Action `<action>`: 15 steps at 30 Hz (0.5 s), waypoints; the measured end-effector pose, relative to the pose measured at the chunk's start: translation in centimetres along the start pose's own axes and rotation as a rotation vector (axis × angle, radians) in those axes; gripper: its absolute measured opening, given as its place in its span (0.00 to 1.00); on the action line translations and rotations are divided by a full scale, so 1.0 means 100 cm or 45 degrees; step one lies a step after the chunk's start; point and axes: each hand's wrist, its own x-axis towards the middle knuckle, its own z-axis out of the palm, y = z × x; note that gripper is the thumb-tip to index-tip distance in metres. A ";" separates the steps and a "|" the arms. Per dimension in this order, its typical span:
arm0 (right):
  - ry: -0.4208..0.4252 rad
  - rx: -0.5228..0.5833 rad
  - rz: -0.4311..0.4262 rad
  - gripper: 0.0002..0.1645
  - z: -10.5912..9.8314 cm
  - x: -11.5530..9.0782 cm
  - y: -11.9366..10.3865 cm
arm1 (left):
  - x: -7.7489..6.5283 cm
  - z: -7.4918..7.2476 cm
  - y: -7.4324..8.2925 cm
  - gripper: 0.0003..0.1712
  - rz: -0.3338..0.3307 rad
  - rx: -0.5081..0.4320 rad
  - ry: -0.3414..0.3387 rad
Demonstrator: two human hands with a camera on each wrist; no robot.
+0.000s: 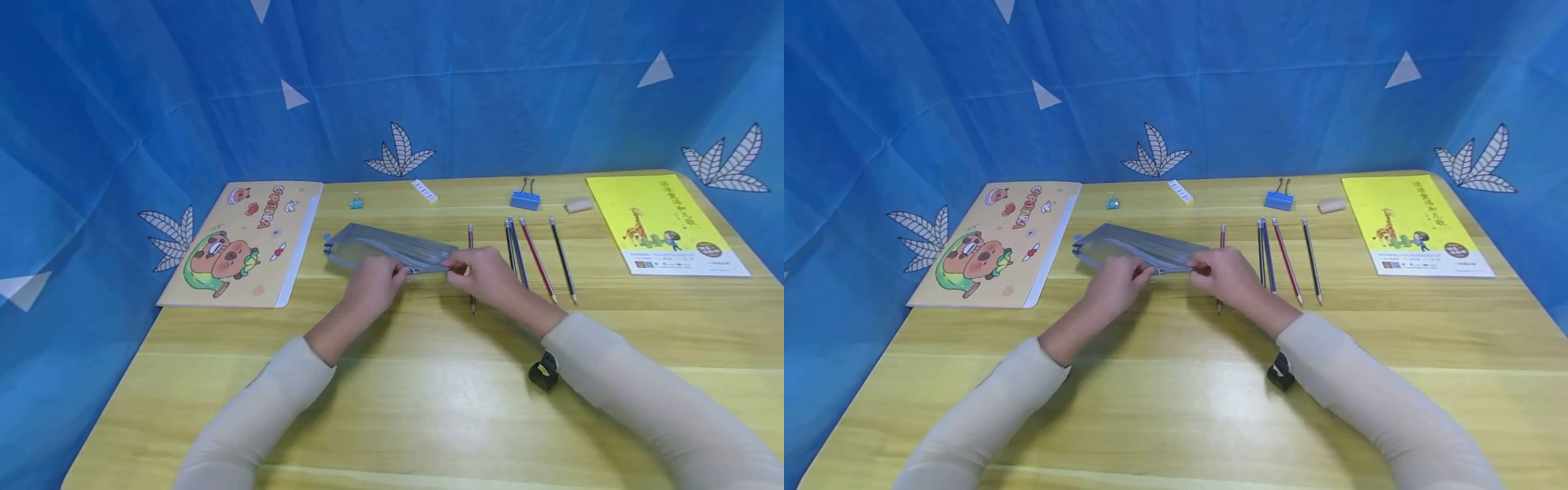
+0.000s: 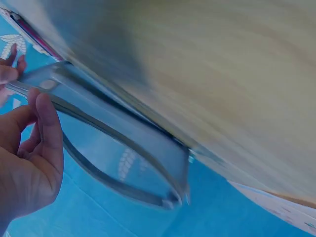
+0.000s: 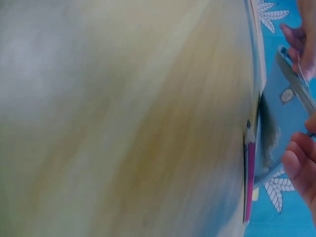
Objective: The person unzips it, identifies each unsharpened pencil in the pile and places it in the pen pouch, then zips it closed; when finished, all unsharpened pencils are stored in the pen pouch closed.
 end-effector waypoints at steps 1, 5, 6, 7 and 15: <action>-0.003 0.008 0.011 0.08 -0.001 0.000 0.001 | 0.000 -0.001 -0.004 0.22 -0.003 0.006 0.014; -0.014 0.029 0.060 0.08 -0.003 0.000 0.008 | -0.002 -0.004 -0.019 0.22 -0.015 0.030 0.081; -0.013 0.037 0.066 0.08 -0.003 0.000 0.009 | -0.003 -0.005 -0.024 0.21 -0.018 0.033 0.098; -0.009 0.046 0.071 0.08 -0.004 0.000 0.011 | -0.003 -0.006 -0.028 0.21 -0.024 0.040 0.112; 0.022 0.061 0.111 0.07 -0.007 -0.002 0.019 | -0.005 -0.016 -0.058 0.20 -0.142 0.057 0.122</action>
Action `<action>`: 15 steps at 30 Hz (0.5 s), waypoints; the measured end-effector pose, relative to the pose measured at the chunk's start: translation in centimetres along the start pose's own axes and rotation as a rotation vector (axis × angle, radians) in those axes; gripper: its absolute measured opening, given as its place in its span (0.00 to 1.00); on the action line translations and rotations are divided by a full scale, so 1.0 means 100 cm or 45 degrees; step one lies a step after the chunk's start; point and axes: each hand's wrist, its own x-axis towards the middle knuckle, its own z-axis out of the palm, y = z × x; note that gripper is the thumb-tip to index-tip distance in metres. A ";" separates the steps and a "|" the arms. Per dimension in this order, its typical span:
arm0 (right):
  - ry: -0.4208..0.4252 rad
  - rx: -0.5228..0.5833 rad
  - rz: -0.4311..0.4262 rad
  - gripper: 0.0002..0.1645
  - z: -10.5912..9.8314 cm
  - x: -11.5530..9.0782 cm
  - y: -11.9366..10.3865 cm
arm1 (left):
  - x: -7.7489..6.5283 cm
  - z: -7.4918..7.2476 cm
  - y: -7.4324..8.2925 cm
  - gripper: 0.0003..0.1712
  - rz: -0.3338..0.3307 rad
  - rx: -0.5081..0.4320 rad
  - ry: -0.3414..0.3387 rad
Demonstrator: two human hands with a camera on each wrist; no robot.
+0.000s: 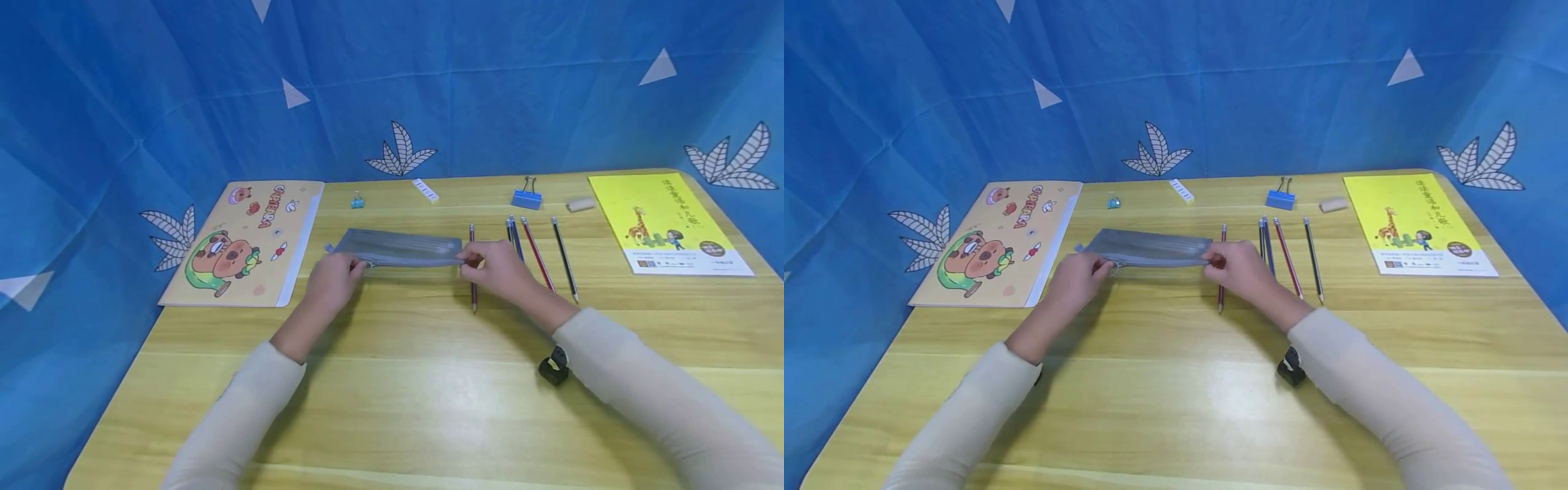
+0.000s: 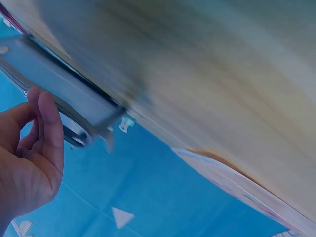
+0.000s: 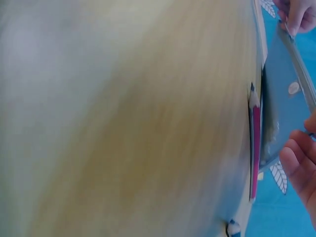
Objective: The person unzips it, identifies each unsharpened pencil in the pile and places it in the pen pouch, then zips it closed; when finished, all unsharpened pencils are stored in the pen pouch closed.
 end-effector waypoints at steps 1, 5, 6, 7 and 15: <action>-0.001 -0.004 0.005 0.07 -0.001 0.000 0.000 | 0.000 -0.002 -0.003 0.20 -0.014 0.009 -0.007; -0.025 -0.039 0.027 0.07 -0.005 0.000 0.002 | 0.000 -0.007 -0.016 0.19 -0.047 0.059 -0.021; -0.031 -0.049 0.028 0.08 -0.005 0.000 0.002 | 0.000 -0.009 -0.018 0.18 -0.052 0.070 -0.022; -0.036 -0.056 0.026 0.08 -0.006 0.000 0.003 | -0.001 -0.010 -0.021 0.18 -0.056 0.077 -0.025; -0.039 -0.070 0.056 0.08 -0.010 -0.002 0.009 | -0.005 -0.020 -0.036 0.16 -0.087 0.108 -0.025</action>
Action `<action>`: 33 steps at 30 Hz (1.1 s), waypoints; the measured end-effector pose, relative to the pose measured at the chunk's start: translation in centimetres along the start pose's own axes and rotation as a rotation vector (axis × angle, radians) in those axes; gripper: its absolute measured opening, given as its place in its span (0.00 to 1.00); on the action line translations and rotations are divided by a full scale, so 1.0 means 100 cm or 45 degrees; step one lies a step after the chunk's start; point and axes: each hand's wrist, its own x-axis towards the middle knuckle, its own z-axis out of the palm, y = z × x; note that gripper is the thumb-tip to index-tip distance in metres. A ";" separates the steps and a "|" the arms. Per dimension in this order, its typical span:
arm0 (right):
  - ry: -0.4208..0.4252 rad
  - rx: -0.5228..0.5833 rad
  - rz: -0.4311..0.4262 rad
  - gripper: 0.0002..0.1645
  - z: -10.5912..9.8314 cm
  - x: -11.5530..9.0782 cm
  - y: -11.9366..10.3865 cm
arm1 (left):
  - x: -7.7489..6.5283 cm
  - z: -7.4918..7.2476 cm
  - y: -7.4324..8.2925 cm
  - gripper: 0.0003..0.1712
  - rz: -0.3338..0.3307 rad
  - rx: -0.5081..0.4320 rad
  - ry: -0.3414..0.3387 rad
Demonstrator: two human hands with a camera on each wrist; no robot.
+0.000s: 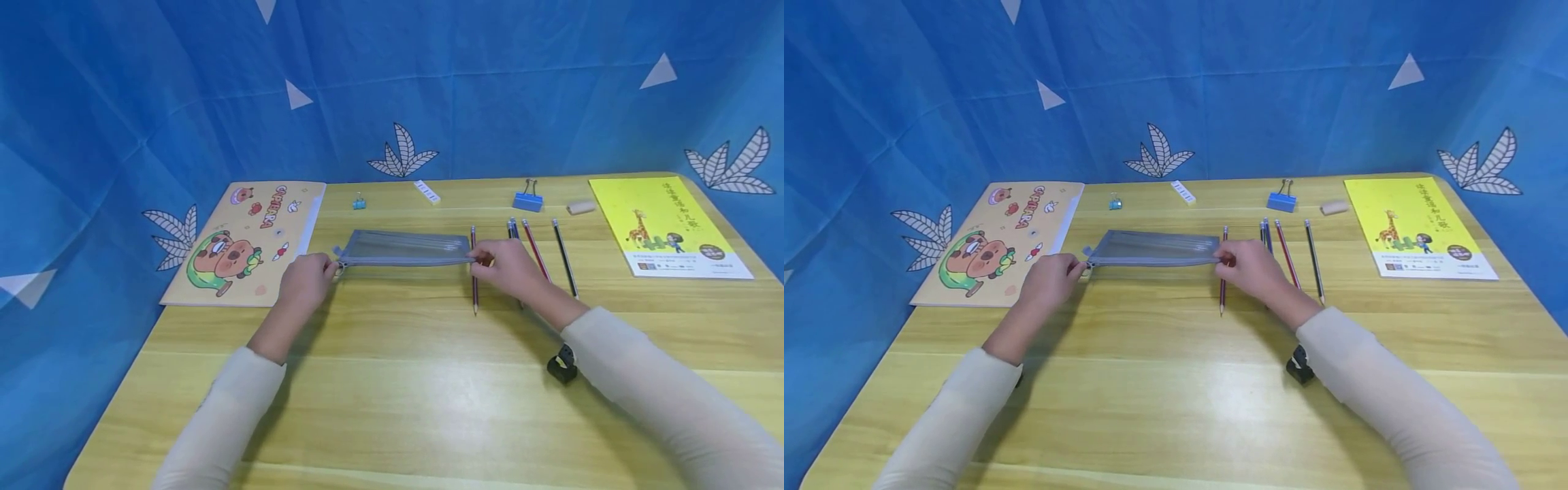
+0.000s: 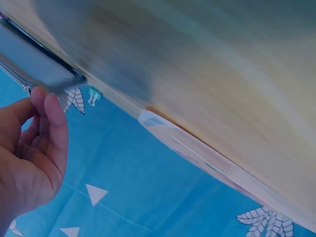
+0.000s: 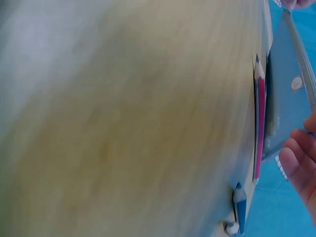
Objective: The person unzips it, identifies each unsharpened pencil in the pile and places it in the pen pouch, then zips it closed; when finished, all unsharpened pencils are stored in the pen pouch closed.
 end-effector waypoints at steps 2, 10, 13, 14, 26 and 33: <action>-0.005 0.003 0.007 0.08 -0.001 -0.001 0.000 | -0.001 -0.002 -0.003 0.15 0.002 0.013 -0.005; 0.012 -0.013 -0.029 0.08 -0.005 -0.001 -0.002 | -0.006 -0.010 -0.008 0.15 0.013 0.035 0.030; 0.013 -0.012 -0.034 0.07 -0.005 -0.001 -0.002 | -0.006 -0.011 -0.008 0.15 0.038 0.049 0.065; 0.012 -0.014 -0.038 0.07 -0.005 0.000 -0.002 | -0.006 -0.011 -0.009 0.15 0.046 0.053 0.073; -0.026 -0.019 -0.013 0.07 -0.005 0.000 -0.002 | -0.003 -0.011 -0.011 0.16 0.044 0.088 0.077; -0.077 -0.051 -0.075 0.06 -0.005 0.002 0.000 | -0.002 -0.008 -0.019 0.16 0.039 0.070 0.110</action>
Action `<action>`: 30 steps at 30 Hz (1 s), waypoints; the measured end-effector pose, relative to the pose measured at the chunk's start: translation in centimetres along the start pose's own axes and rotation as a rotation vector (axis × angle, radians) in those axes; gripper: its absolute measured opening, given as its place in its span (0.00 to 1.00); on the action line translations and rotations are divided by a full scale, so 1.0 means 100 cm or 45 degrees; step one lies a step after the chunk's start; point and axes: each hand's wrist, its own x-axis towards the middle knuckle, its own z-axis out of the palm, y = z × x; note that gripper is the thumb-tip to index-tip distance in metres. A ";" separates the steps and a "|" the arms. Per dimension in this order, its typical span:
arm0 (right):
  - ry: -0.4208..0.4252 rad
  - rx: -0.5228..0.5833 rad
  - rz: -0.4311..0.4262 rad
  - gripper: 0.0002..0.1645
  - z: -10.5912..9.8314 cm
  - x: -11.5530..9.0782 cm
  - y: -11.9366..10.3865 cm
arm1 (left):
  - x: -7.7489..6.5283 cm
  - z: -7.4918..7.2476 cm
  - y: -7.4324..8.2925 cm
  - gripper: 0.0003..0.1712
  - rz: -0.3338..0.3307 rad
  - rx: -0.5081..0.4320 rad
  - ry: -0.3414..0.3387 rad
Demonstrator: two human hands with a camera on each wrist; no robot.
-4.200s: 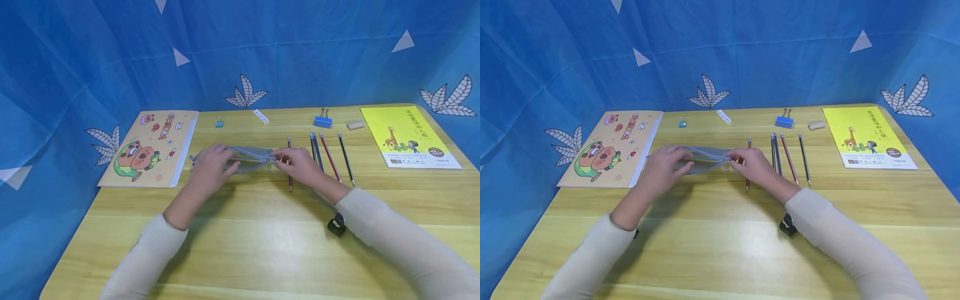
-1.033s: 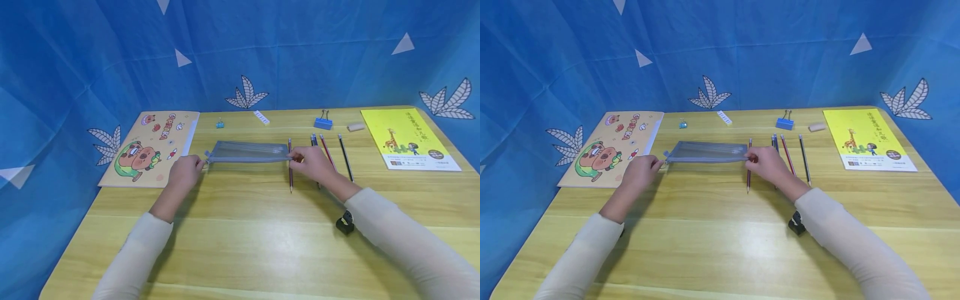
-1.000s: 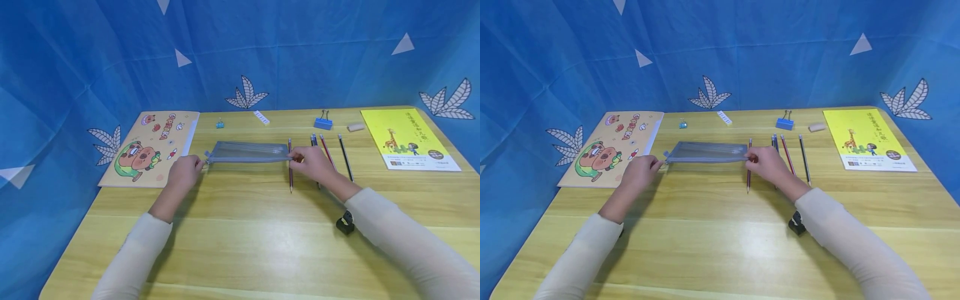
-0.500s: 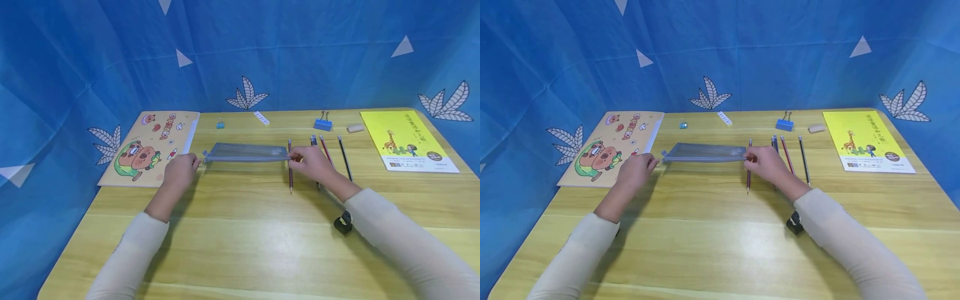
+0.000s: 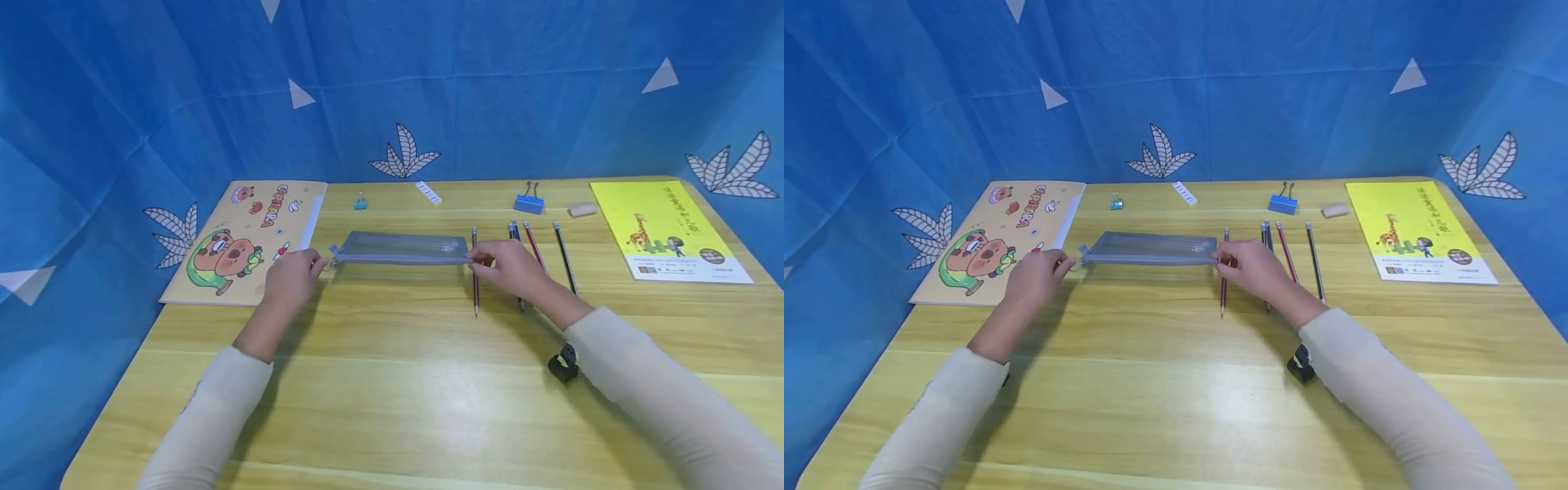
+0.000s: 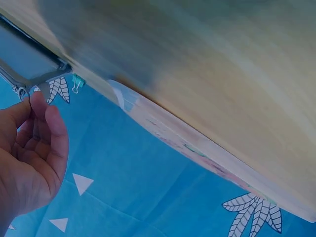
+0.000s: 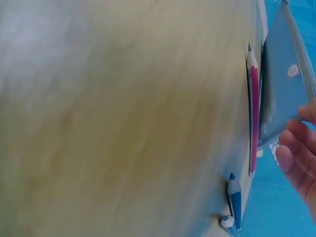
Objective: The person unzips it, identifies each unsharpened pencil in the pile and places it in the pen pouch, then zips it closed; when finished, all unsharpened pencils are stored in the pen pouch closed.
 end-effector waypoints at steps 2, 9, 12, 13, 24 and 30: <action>-0.012 -0.027 -0.013 0.06 0.001 0.000 0.001 | 0.000 0.000 -0.001 0.15 0.005 -0.001 -0.006; -0.107 -0.300 -0.210 0.07 0.007 0.003 0.000 | -0.001 0.000 -0.001 0.11 0.071 0.058 -0.093; -0.139 -0.383 -0.312 0.05 0.008 0.005 -0.003 | -0.001 0.002 0.000 0.09 0.090 0.081 -0.124; -0.151 -0.395 -0.338 0.04 0.008 0.006 -0.004 | 0.000 0.002 0.000 0.08 0.093 0.086 -0.136; -0.240 -0.446 -0.365 0.06 0.012 0.006 -0.008 | 0.001 0.002 0.003 0.09 0.049 0.124 -0.271; -0.198 -0.369 -0.317 0.11 0.003 0.000 -0.005 | -0.002 -0.004 0.003 0.15 0.029 0.134 -0.275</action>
